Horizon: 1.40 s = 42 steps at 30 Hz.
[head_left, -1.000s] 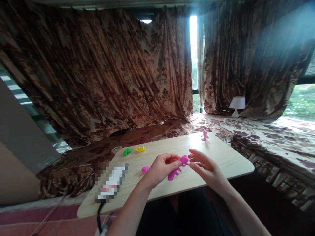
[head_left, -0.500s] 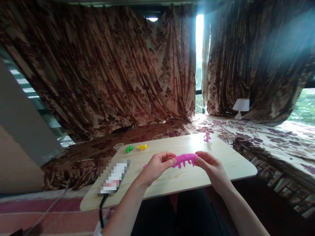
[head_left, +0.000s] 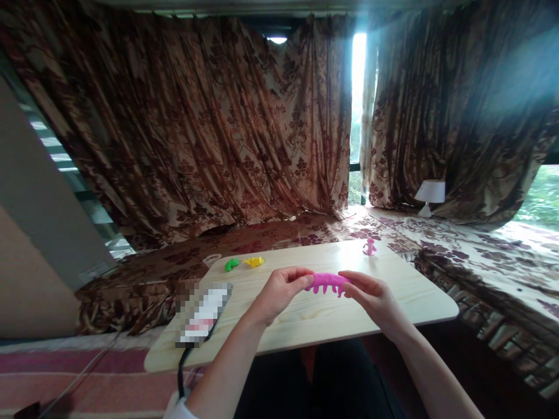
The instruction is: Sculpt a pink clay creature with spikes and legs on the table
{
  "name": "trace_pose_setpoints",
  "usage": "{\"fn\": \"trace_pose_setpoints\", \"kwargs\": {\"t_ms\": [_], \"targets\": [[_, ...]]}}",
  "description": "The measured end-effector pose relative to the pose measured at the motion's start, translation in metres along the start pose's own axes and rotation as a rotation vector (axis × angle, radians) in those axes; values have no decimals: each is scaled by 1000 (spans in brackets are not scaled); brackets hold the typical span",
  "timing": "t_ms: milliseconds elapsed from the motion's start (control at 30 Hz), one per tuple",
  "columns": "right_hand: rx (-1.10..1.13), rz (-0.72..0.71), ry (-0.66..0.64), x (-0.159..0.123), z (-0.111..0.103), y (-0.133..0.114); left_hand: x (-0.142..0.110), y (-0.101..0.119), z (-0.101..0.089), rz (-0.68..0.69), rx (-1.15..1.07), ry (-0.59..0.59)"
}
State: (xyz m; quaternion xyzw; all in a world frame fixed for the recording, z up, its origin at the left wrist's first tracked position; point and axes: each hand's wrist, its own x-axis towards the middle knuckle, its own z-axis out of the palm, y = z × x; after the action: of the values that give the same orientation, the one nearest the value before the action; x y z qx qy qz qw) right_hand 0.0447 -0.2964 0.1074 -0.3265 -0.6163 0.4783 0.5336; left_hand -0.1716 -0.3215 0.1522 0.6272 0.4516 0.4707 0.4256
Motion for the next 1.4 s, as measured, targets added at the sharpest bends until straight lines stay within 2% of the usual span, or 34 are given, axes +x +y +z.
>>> {"fn": "trace_pose_setpoints", "kwargs": {"t_ms": [200,367,467,567,700,800,867,967,1167,1267,1400], "targets": [[-38,-15,12,4,2,0,-2,-9,-5,0,-22,28],[-101,-6,-49,11,2,0,1,-19,-5,-3,-24,57],[-165,23,-78,20,1,8,5,-28,-6,-13,-28,112],[-239,97,-88,35,-1,28,5,-45,-12,-27,-13,239],[-332,238,-117,63,-2,66,-5,-82,-24,-55,36,409],[-356,302,-128,81,1,84,-15,-109,-28,-77,63,463],[-344,302,-125,88,6,85,-19,-118,-28,-84,72,480],[-285,249,-119,83,16,74,-21,-116,-21,-86,71,481],[-133,119,-103,40,39,39,-24,-84,8,-74,16,410],[-85,88,-85,23,44,26,-32,-70,18,-45,15,421],[-58,77,-112,13,46,7,-44,-55,22,2,105,450]]}}
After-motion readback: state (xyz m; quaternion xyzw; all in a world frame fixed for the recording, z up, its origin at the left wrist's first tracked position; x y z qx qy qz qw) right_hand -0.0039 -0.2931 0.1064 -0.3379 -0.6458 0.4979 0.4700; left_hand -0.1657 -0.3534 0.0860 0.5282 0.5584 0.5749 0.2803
